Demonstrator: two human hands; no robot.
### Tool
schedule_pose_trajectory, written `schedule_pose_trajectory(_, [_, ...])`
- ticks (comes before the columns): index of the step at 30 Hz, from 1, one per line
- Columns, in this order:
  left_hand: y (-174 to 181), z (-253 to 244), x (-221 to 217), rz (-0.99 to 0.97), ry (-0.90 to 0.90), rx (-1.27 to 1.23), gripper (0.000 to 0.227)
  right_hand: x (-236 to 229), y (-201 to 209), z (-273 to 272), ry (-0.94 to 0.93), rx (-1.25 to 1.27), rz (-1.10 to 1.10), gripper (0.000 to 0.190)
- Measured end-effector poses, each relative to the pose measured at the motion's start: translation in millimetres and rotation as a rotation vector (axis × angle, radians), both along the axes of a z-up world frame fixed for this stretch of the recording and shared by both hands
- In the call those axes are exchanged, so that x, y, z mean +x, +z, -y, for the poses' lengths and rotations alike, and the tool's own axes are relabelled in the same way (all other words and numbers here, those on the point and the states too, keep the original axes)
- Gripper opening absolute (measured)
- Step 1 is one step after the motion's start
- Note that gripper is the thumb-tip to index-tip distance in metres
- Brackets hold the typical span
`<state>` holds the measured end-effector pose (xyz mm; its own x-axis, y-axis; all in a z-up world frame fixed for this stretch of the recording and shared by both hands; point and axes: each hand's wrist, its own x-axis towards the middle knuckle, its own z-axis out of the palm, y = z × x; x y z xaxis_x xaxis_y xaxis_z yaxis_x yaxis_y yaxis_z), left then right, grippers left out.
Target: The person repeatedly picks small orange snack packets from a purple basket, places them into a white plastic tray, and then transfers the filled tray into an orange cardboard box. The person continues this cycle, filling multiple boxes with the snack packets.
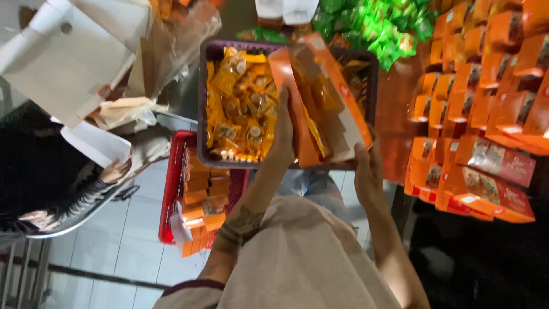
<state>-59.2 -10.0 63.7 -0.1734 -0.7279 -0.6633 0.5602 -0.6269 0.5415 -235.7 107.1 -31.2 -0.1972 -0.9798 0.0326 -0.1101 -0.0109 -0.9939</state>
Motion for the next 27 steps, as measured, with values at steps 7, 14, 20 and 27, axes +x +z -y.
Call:
schedule_pose_trajectory(7, [-12, -9, -38, 0.123, 0.038, -0.028, 0.101, -59, -7, -2, -0.073, 0.41, 0.324, 0.064])
schedule_pose_trajectory(14, [16, -39, -108, 0.025, 0.143, -0.006, 0.089, -74, 61, -26, 0.257, 0.115, -0.429, 0.078])
schedule_pose_trajectory(20, [-13, -68, -143, 0.219, 0.132, -0.161, 0.083, -172, -68, -44, 0.175, -0.006, 0.118, 0.062])
schedule_pose_trajectory(27, [-2, -102, -186, 0.245, 0.102, -0.089, 0.093, -185, 10, -56, 0.327, 0.023, -0.233, 0.076])
